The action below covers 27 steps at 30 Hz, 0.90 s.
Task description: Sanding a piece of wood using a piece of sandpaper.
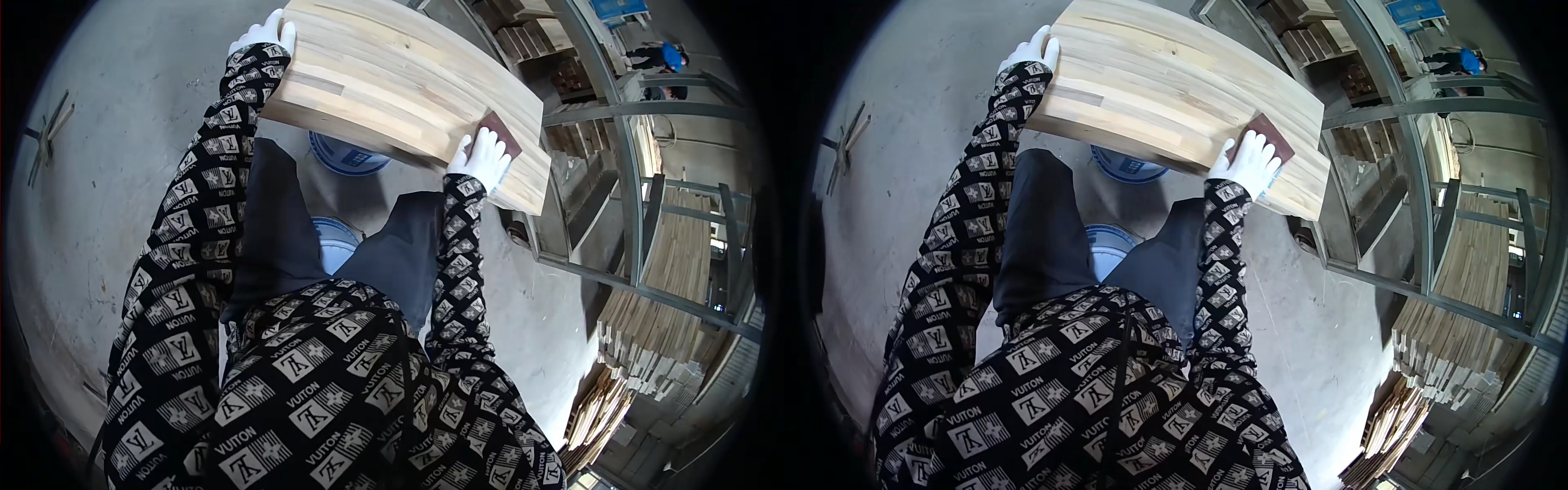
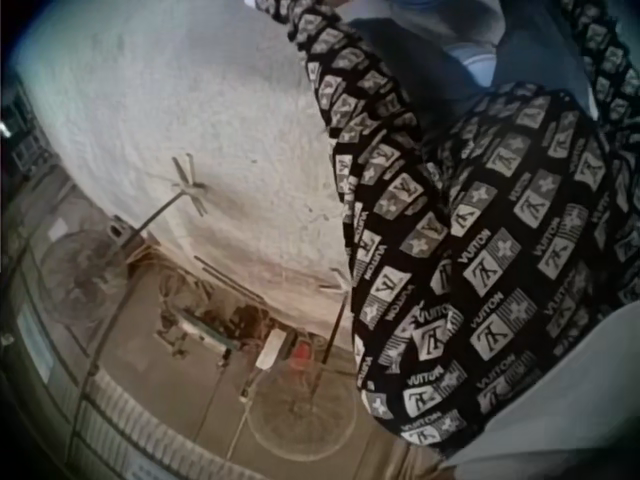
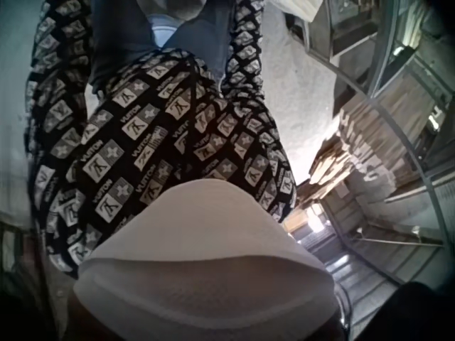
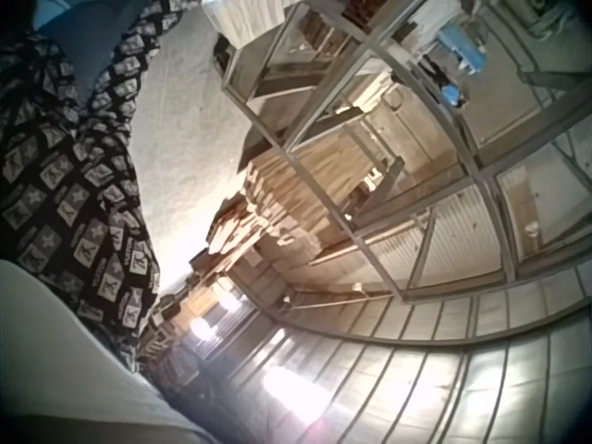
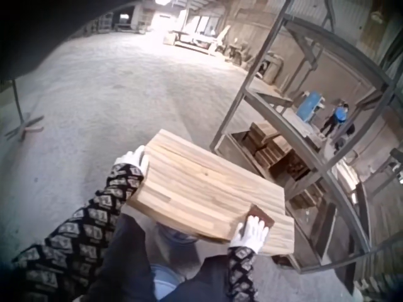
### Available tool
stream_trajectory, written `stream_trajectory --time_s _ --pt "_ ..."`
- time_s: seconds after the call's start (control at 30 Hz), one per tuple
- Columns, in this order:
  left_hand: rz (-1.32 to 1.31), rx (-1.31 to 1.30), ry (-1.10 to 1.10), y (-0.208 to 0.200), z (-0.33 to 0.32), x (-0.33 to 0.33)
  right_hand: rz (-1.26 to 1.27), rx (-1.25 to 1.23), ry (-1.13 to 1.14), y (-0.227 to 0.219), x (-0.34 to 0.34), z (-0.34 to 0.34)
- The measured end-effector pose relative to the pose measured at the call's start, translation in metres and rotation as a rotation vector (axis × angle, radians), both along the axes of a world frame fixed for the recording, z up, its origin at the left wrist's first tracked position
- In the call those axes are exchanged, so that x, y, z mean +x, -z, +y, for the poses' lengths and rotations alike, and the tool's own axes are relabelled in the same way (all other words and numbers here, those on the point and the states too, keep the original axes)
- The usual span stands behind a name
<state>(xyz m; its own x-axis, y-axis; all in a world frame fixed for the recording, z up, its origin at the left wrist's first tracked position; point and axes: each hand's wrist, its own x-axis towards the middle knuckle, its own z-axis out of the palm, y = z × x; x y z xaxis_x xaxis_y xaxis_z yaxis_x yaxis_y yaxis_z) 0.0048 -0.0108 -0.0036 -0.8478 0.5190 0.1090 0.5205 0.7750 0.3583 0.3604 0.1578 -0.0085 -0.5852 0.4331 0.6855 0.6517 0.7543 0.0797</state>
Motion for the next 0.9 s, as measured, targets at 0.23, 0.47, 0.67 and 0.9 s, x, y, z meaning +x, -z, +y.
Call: stream_trajectory --time_s 0.23,0.47,0.67,0.9 --pt "0.082 0.028 0.01 -0.002 -0.001 0.003 0.05 -0.171 -0.299 -0.006 -0.115 -0.099" --pt "0.086 0.035 0.006 0.006 -0.005 0.002 -0.206 -0.351 -0.305 -0.021 -0.05 -0.046" --pt "-0.019 -0.007 0.005 0.001 0.003 -0.003 -0.216 -0.201 -0.013 0.013 0.057 0.045" --pt "0.087 0.002 -0.027 -0.001 -0.006 -0.002 -0.165 -0.288 -0.083 -0.012 -0.059 -0.04"
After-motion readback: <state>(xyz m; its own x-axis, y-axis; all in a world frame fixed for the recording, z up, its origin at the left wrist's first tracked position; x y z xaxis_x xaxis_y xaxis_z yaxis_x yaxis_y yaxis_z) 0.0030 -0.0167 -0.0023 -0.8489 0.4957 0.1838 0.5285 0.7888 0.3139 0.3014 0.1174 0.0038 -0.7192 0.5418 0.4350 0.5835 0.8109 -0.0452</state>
